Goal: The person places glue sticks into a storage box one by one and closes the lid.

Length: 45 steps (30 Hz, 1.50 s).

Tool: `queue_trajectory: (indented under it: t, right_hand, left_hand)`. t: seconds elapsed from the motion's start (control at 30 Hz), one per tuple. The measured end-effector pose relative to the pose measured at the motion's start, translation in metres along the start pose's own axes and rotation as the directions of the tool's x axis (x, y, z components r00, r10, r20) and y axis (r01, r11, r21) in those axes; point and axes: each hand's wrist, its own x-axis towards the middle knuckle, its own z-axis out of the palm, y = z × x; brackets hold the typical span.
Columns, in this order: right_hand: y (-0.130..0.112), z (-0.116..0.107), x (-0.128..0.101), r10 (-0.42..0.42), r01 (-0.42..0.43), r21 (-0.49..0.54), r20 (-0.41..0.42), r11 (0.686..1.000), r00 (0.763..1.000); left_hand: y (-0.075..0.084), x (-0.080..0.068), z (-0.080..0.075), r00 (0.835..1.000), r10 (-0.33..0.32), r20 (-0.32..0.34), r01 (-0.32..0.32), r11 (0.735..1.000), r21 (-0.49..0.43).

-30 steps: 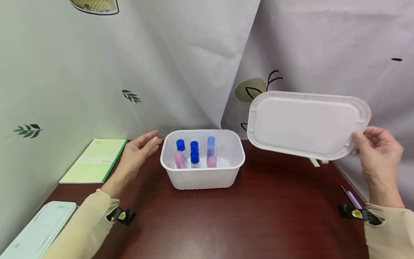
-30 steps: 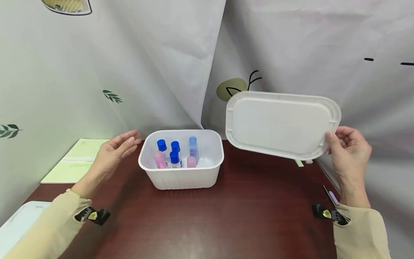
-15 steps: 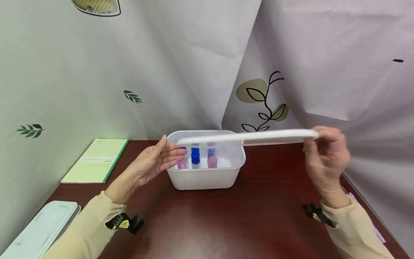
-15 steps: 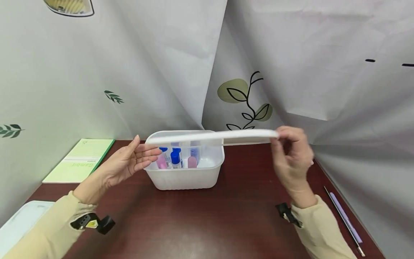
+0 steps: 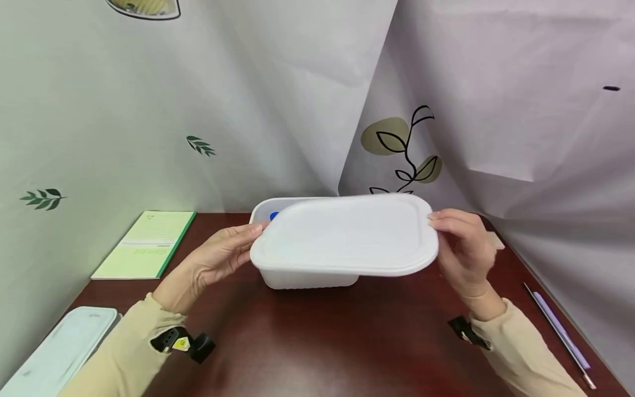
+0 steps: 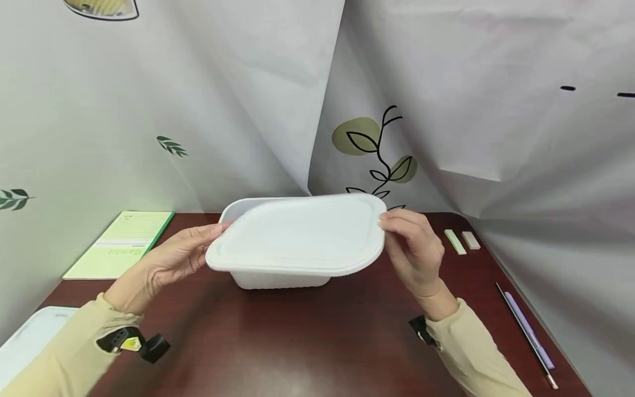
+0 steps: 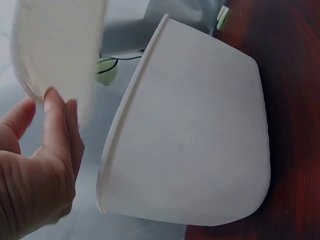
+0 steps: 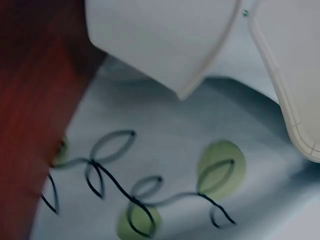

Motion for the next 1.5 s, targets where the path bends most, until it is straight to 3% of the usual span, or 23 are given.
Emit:
queue_trajectory:
  t: [0.03,0.07,0.1,0.13,0.17,0.2,0.23,0.27,0.3,0.33,0.37,0.43,0.5,0.6,0.73,0.83,1.03,1.23,1.37,1.5]
  right_hand:
    - [0.001,-0.002,-0.003,0.084,-0.084,-0.006,0.058,0.996,0.995]
    - [0.003,-0.004,-0.005,0.194,-0.194,-0.011,0.117,0.981,0.974]
    - [0.004,-0.006,-0.007,0.317,-0.316,-0.034,0.176,0.948,0.932]
    - [0.006,-0.007,-0.01,0.448,-0.452,-0.041,0.229,0.891,0.864]
    - [0.008,-0.008,-0.012,0.576,-0.591,-0.038,0.281,0.806,0.768]
    - [0.01,-0.008,-0.013,0.687,-0.713,-0.052,0.324,0.699,0.65]
    - [0.012,-0.007,-0.014,0.763,-0.795,-0.082,0.356,0.601,0.54]
    - [0.015,-0.006,-0.015,0.813,-0.854,-0.095,0.376,0.512,0.445]
    - [0.018,-0.004,-0.016,0.843,-0.889,-0.12,0.395,0.441,0.365]
    - [0.021,-0.002,-0.017,0.86,-0.911,-0.143,0.412,0.387,0.301]
    - [0.024,0.0,-0.017,0.868,-0.918,-0.177,0.427,0.355,0.253]
    - [0.031,0.006,-0.019,0.871,-0.907,-0.253,0.449,0.337,0.198]
    - [0.038,0.011,-0.021,0.871,-0.882,-0.328,0.464,0.339,0.162]
    - [0.047,0.017,-0.026,0.872,-0.856,-0.396,0.474,0.333,0.12]
    - [0.054,0.022,-0.033,0.885,-0.845,-0.443,0.461,0.298,0.071]
    - [0.056,0.024,-0.037,0.892,-0.845,-0.46,0.45,0.275,0.045]
    - [0.056,0.024,-0.041,0.898,-0.841,-0.478,0.44,0.252,0.019]
    - [0.053,0.023,-0.042,0.893,-0.857,-0.448,0.45,0.254,0.029]
    - [0.051,0.021,-0.044,0.888,-0.876,-0.421,0.459,0.234,0.016]
    - [0.048,0.019,-0.047,0.875,-0.868,-0.424,0.483,0.257,0.023]
  left_hand:
    - [0.001,0.0,0.0,1.0,0.011,-0.026,-0.01,1.0,0.01]
    - [0.001,0.0,0.0,0.998,0.02,-0.058,-0.019,1.0,0.025]
    - [0.002,0.0,0.0,0.995,0.033,-0.09,-0.029,0.999,0.043]
    - [0.002,0.0,0.0,0.991,0.045,-0.126,-0.037,0.997,0.065]
    - [0.003,0.001,-0.001,0.986,0.058,-0.155,-0.044,0.995,0.09]
    - [0.003,0.001,-0.002,0.98,0.068,-0.185,-0.048,0.992,0.113]
    - [0.003,0.001,-0.004,0.975,0.076,-0.209,-0.05,0.991,0.126]
    - [0.003,0.002,-0.006,0.971,0.082,-0.225,-0.049,0.988,0.146]
    - [0.003,0.003,-0.008,0.967,0.087,-0.24,-0.048,0.985,0.165]
    - [0.003,0.004,-0.01,0.963,0.093,-0.251,-0.046,0.981,0.187]
    - [0.003,0.004,-0.012,0.961,0.099,-0.259,-0.045,0.977,0.206]
    - [0.001,0.006,-0.016,0.955,0.111,-0.276,-0.038,0.966,0.256]
    - [0.0,0.008,-0.02,0.947,0.129,-0.295,-0.027,0.945,0.325]
    - [-0.004,0.013,-0.024,0.934,0.159,-0.32,0.005,0.89,0.455]
    - [-0.008,0.018,-0.028,0.922,0.176,-0.345,0.064,0.809,0.584]
    - [-0.009,0.02,-0.029,0.922,0.171,-0.349,0.089,0.781,0.618]
    - [-0.011,0.022,-0.031,0.929,0.172,-0.329,0.071,0.788,0.612]
    - [-0.013,0.02,-0.033,0.941,0.159,-0.299,0.052,0.806,0.59]
    - [-0.015,0.02,-0.033,0.944,0.16,-0.288,0.041,0.81,0.585]
    - [-0.016,0.02,-0.033,0.947,0.167,-0.274,0.027,0.81,0.586]
